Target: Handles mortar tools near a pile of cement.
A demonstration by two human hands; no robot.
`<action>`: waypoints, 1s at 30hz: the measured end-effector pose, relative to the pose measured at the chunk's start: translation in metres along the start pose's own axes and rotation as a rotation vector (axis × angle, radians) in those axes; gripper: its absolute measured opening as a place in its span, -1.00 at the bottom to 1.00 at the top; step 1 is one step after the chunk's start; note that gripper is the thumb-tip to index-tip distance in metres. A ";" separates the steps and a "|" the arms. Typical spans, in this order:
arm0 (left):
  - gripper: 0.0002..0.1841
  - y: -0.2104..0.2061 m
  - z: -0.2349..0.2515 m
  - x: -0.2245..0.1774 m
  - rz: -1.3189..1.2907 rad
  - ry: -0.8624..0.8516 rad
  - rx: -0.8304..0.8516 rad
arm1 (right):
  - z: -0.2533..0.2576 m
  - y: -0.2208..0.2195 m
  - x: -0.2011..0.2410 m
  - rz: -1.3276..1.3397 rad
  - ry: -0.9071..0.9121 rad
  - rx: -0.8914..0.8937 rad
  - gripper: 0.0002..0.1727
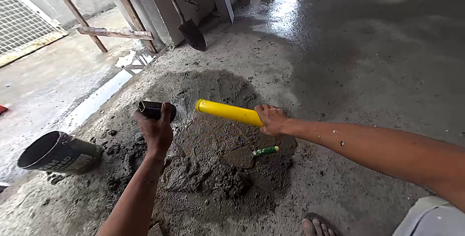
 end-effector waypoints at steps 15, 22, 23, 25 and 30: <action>-0.17 -0.052 -0.013 0.081 0.289 -0.078 0.197 | 0.021 0.014 -0.019 0.189 -0.125 -0.080 -0.08; -0.04 -0.024 -0.011 0.127 0.546 0.075 0.209 | 0.018 0.003 0.002 0.243 -0.092 -0.095 -0.13; -0.07 -0.020 -0.008 0.121 0.548 -0.003 0.167 | 0.023 0.006 0.006 0.249 -0.068 -0.124 -0.13; -0.15 -0.014 -0.013 0.110 0.545 -0.176 0.105 | 0.021 0.001 0.015 0.254 -0.058 -0.128 -0.15; -0.23 -0.002 -0.022 0.086 0.491 -0.393 0.009 | 0.017 -0.006 0.034 0.243 -0.037 -0.142 -0.14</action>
Point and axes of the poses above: each hand's wrist, its own z-axis towards the middle knuckle, its own y-axis out of the back of the hand, x = y × z, the point moved 6 cm from there along z, towards the middle knuckle, and after that the axes turned 15 degrees about y, right-handed, at the moved point
